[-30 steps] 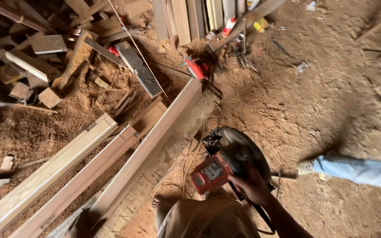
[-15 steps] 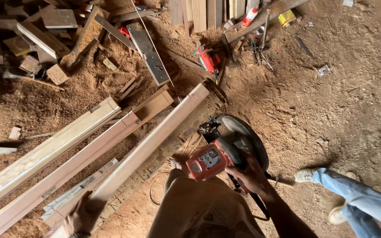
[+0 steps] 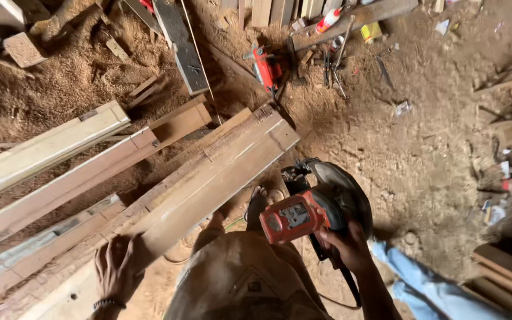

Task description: The person measures a piece of wood with a square, marks it, and then cuts through the wood using a circular saw.

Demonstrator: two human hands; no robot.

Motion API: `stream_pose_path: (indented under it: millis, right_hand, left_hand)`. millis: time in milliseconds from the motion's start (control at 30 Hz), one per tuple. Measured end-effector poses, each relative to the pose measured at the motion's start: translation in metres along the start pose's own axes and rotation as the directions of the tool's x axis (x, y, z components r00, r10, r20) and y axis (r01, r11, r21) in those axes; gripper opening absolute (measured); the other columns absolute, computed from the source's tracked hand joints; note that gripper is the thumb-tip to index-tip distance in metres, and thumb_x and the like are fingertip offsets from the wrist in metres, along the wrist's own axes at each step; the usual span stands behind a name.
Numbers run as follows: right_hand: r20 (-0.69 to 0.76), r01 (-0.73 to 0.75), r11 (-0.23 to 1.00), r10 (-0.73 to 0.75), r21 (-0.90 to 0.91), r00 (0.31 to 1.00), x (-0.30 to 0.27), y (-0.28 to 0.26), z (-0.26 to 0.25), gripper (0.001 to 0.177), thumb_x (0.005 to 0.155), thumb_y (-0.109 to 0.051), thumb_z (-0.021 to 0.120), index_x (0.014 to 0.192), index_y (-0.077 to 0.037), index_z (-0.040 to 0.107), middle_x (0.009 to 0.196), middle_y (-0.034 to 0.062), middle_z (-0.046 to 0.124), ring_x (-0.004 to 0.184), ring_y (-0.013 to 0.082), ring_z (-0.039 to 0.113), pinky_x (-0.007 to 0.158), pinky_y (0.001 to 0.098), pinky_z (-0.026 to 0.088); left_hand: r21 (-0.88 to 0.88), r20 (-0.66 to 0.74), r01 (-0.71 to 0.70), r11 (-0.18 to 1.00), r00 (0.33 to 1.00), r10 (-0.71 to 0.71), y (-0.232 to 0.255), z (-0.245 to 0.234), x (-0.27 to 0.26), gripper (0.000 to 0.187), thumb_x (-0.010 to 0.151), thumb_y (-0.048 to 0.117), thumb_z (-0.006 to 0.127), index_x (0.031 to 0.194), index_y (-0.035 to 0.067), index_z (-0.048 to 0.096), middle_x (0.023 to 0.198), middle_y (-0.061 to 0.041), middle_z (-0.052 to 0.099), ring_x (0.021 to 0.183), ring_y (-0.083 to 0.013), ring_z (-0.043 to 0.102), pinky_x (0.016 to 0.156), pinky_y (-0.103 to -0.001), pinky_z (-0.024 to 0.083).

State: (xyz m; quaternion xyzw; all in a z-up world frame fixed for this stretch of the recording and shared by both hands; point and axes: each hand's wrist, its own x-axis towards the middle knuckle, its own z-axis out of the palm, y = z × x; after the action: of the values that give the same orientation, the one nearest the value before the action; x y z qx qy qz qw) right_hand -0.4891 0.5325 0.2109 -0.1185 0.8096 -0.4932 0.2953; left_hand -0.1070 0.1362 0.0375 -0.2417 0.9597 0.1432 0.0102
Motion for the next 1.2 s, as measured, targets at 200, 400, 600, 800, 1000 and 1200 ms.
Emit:
stream_pose_path:
  millis: [200, 400, 600, 800, 1000, 1200]
  right_hand:
    - [0.152, -0.096, 0.965, 0.06, 0.244, 0.987, 0.02, -0.002, -0.039, 0.009, 0.098, -0.011, 0.061, 0.101, -0.003, 0.062, 0.066, 0.0098, 0.059, 0.061, 0.0182, 0.059, 0.063, 0.0316, 0.051]
    - [0.143, -0.066, 0.996, 0.057, 0.06, 0.988, 0.062, 0.011, -0.092, 0.017, 0.094, -0.02, 0.061, 0.086, -0.005, 0.059, 0.057, 0.0054, 0.055, 0.054, 0.0161, 0.055, 0.061, 0.0328, 0.049]
    - [0.231, 0.134, 0.971, -0.179, 0.198, 0.956, 0.101, 0.006, -0.121, 0.026, 0.095, -0.022, 0.059, 0.109, 0.001, 0.06, 0.056, 0.0048, 0.047, 0.048, 0.0138, 0.046, 0.048, 0.0285, 0.04]
    - [0.195, 0.39, 0.866, -0.46, 0.311, 0.866, 0.15, 0.081, -0.138, 0.04, 0.097, -0.015, 0.056, 0.121, 0.016, 0.061, 0.055, 0.0095, 0.057, 0.044, 0.0143, 0.058, 0.055, 0.0265, 0.051]
    - [0.177, 0.487, 0.84, -0.531, 0.24, 0.829, 0.184, 0.103, -0.125, 0.034, 0.097, -0.012, 0.055, 0.117, 0.015, 0.063, 0.05, 0.0079, 0.056, 0.04, 0.0136, 0.057, 0.052, 0.0277, 0.051]
    - [0.162, 0.486, 0.844, -0.525, 0.23, 0.836, 0.203, 0.124, -0.124, 0.031, 0.095, -0.005, 0.056, 0.117, 0.016, 0.06, 0.055, 0.0097, 0.056, 0.042, 0.0143, 0.058, 0.051, 0.0302, 0.053]
  left_hand:
    - [-0.082, -0.089, -0.029, 0.996, 0.996, 0.022, 0.039, 0.049, 0.073, 0.126, 0.038, 0.018, 0.084, 0.154, 0.037, 0.038, 0.155, -0.017, 0.038, 0.132, -0.0526, 0.039, 0.119, -0.069, 0.025]
    - [-0.084, -0.091, 0.019, 0.996, 0.995, -0.026, 0.054, 0.058, 0.096, 0.127, 0.037, 0.026, 0.09, 0.153, 0.037, 0.041, 0.162, -0.019, 0.036, 0.144, -0.0519, 0.033, 0.118, -0.076, 0.026]
    - [-0.118, -0.065, 0.016, 0.993, 0.998, -0.024, 0.171, 0.041, 0.183, 0.119, 0.061, 0.076, 0.065, 0.163, 0.028, 0.027, 0.169, -0.027, 0.018, 0.154, -0.0537, 0.014, 0.122, -0.072, 0.007]
    - [0.073, -0.109, 0.119, 0.99, 0.988, -0.111, 0.2, 0.083, 0.231, 0.112, 0.048, 0.075, 0.074, 0.151, 0.046, 0.045, 0.158, -0.012, 0.042, 0.146, -0.0406, 0.034, 0.124, -0.061, 0.019]
    - [-0.067, -0.058, 0.218, 0.974, 0.973, -0.222, 0.238, 0.061, 0.263, 0.115, 0.06, 0.068, 0.071, 0.163, 0.038, 0.027, 0.163, -0.014, 0.033, 0.149, -0.0382, 0.03, 0.127, -0.061, 0.009]
    - [-0.133, -0.093, 0.152, 0.979, 0.982, -0.165, 0.343, 0.066, 0.359, 0.098, 0.079, 0.071, 0.07, 0.16, 0.028, 0.035, 0.162, -0.018, 0.035, 0.147, -0.0369, 0.036, 0.125, -0.062, 0.006]
